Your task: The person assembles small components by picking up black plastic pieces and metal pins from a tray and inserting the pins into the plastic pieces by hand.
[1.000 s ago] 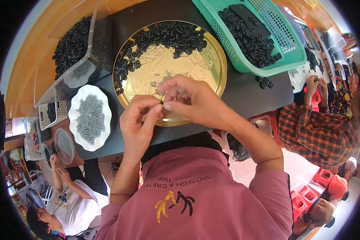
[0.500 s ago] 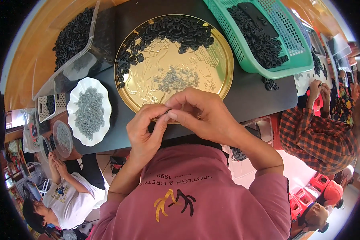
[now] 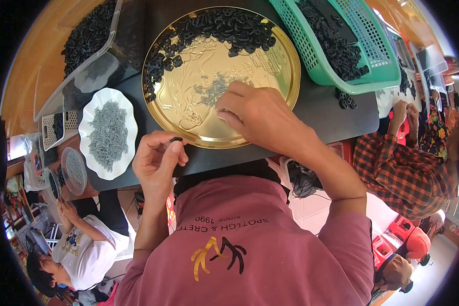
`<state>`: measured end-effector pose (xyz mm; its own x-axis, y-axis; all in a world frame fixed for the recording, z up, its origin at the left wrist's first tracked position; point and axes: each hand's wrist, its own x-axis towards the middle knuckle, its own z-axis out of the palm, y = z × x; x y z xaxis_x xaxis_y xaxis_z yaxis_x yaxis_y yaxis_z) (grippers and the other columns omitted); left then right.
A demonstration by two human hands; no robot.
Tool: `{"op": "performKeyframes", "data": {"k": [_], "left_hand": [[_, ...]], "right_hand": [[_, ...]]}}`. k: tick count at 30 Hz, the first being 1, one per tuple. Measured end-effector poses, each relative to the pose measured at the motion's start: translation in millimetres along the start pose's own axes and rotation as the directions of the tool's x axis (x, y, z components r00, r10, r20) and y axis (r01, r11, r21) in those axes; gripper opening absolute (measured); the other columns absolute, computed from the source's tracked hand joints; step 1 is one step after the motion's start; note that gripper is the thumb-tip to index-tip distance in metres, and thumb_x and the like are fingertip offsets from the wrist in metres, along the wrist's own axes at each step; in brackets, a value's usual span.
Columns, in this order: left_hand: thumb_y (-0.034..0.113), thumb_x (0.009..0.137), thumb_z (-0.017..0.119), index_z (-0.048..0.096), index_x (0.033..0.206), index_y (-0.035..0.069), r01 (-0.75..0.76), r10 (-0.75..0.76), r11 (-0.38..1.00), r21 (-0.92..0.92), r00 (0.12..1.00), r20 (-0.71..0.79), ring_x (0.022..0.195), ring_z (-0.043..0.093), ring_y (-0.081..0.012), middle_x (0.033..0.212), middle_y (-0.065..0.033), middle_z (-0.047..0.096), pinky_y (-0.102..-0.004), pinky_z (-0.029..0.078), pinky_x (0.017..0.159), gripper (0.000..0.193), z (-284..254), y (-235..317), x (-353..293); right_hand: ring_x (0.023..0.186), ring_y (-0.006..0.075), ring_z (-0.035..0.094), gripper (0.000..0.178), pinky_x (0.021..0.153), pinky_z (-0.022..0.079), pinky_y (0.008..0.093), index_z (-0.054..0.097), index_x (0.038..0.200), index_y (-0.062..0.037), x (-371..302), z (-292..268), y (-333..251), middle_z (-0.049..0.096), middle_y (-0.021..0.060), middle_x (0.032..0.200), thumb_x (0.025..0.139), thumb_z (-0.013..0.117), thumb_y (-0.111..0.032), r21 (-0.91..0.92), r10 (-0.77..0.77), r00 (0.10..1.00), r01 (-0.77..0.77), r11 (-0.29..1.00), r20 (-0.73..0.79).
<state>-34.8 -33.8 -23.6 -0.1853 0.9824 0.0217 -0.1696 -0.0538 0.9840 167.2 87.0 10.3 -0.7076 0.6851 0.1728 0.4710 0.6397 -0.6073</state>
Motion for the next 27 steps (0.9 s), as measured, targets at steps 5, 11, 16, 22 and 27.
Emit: {"op": "performKeyframes", "data": {"k": [5,11,16,22,27], "left_hand": [[-0.002,0.09,0.058,0.055,0.1,-0.002,0.012,-0.012,1.0,0.001,0.999,-0.034,0.063,0.057,-0.0106,0.089,-0.014,0.064,-0.021,0.046,0.055,0.01,0,-1,1],[0.0,0.09,0.059,0.055,0.099,-0.002,0.034,-0.036,0.998,-0.045,0.998,-0.046,0.063,0.057,-0.0108,0.089,-0.0149,0.065,-0.0213,0.046,0.055,0.01,-3,-2,3],[0.0,0.09,0.06,0.055,0.099,-0.002,0.029,-0.03,0.999,-0.024,0.999,-0.028,0.063,0.057,-0.0107,0.088,-0.0149,0.066,-0.0211,0.046,0.055,0.011,-4,-4,3],[0.0,0.09,0.061,0.056,0.1,-0.003,0.115,-0.114,0.983,-0.141,0.993,0.014,0.064,0.058,-0.0087,0.087,-0.0109,0.067,-0.0202,0.047,0.057,0.012,-5,1,6],[0.003,0.091,0.06,0.056,0.099,-0.002,0.183,-0.174,0.945,-0.273,0.983,0.056,0.063,0.059,-0.0111,0.085,-0.0121,0.067,-0.0226,0.047,0.055,0.01,-2,5,12]], "right_hand": [[0.071,0.0317,0.062,0.011,0.062,0.049,0.0406,0.064,0.087,-0.0049,4,3,-1,0.057,0.011,0.081,0.082,0.063,-0.015,-0.193,-0.04,0.998,0.047,0.98,0.039],[0.072,0.0289,0.062,0.009,0.062,0.05,0.0383,0.065,0.089,-0.0074,2,5,-2,0.059,0.0073,0.086,0.081,0.065,-0.01,-0.252,-0.031,0.997,0.048,0.967,0.07],[0.073,0.0286,0.062,0.007,0.061,0.049,0.0385,0.064,0.086,-0.0076,2,10,-3,0.059,0.007,0.086,0.08,0.066,-0.011,-0.251,-0.038,0.991,0.069,0.966,0.126],[0.071,0.0287,0.062,0.009,0.059,0.049,0.038,0.063,0.085,-0.0063,13,9,-1,0.058,0.0073,0.083,0.08,0.065,-0.013,-0.212,-0.089,0.984,0.121,0.97,0.153],[0.07,0.0288,0.063,0.009,0.059,0.05,0.0382,0.062,0.082,-0.0042,23,9,-10,0.06,0.0092,0.081,0.076,0.061,-0.011,-0.379,-0.137,0.969,0.209,0.901,0.207]]}}
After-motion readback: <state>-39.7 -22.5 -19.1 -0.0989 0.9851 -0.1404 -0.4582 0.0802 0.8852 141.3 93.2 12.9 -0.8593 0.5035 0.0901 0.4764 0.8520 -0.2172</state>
